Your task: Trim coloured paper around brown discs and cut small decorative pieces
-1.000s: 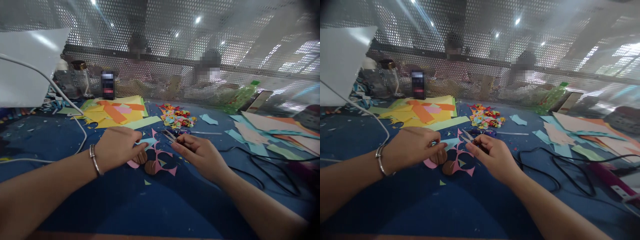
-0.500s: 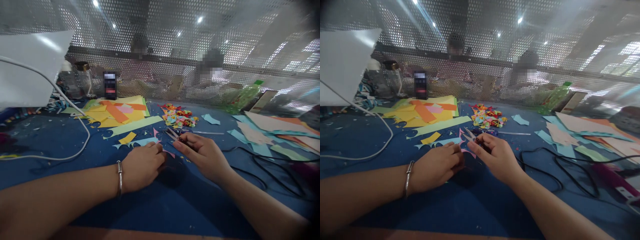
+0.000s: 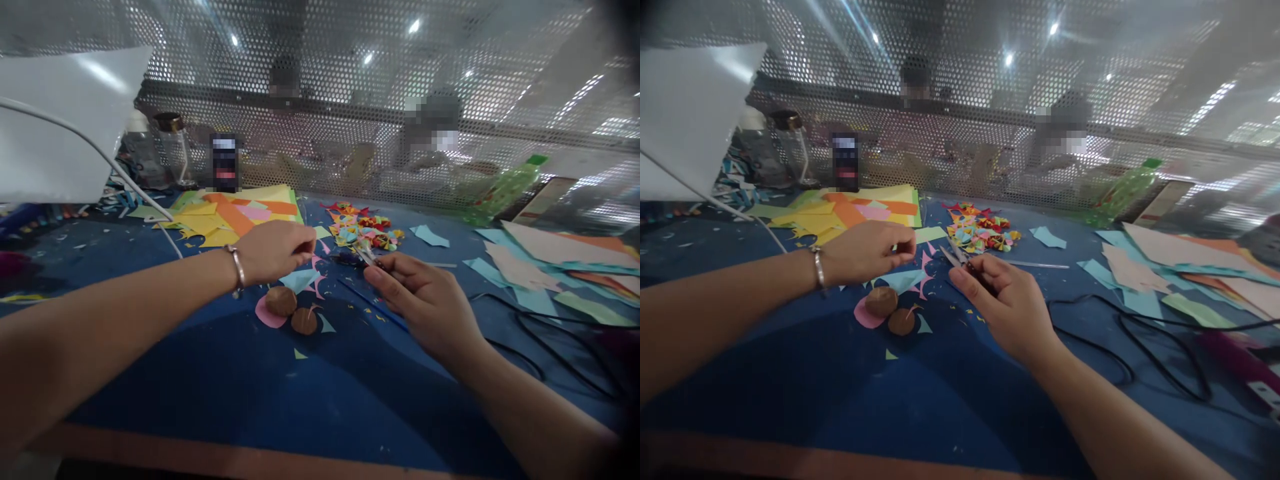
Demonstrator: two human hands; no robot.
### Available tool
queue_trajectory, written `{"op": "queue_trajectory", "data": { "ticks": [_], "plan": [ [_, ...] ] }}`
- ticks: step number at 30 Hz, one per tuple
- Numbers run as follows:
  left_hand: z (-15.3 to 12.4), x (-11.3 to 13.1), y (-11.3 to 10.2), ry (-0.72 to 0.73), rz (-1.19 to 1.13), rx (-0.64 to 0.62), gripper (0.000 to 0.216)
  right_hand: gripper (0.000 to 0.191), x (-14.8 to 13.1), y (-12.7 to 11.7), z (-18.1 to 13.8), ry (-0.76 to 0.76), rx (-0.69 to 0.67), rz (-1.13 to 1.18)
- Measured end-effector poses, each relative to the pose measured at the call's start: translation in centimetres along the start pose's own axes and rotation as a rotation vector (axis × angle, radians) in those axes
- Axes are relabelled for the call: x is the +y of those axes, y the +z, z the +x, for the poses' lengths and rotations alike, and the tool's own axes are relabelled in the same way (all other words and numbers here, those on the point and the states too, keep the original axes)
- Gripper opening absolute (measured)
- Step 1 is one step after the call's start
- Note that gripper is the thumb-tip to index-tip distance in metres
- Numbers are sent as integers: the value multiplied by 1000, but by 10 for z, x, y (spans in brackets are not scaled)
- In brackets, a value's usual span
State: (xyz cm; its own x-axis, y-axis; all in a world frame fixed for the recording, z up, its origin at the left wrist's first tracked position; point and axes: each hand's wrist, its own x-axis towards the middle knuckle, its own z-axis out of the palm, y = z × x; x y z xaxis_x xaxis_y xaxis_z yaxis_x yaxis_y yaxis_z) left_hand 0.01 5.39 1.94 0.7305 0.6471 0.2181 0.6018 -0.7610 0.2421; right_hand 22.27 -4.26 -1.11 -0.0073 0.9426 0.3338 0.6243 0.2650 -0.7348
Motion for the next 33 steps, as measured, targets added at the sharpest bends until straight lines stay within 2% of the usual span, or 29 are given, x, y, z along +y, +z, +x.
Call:
{"op": "queue_trajectory", "data": {
  "ticks": [2,4,8,14,17,21,24,28,33],
  "plan": [
    [14,-1,4,107,68,-18,12,39,1,0,0,1,-2,-8],
    [25,-3,9,137,78,-21,14,40,2,-1,1,2,4,-9],
    [33,-7,12,-2,32,-41,26,41,4,-2,1,-14,24,-40],
    [13,-10,7,-149,24,-311,34,40,2,-2,3,-34,29,-37],
    [9,-9,9,-198,-3,-376,26,39,2,1,4,-25,-26,-53],
    [11,-11,14,-204,-83,-391,12,39,4,6,2,6,-162,-79],
    [13,-16,12,-215,-155,-324,8,38,3,11,0,-9,-241,-123],
    [13,-27,1,-263,-251,-136,6,32,1,18,-4,-42,-328,-119],
    [10,-29,-5,-429,-731,147,16,21,-3,27,-6,-76,-400,-116]
  ]
}}
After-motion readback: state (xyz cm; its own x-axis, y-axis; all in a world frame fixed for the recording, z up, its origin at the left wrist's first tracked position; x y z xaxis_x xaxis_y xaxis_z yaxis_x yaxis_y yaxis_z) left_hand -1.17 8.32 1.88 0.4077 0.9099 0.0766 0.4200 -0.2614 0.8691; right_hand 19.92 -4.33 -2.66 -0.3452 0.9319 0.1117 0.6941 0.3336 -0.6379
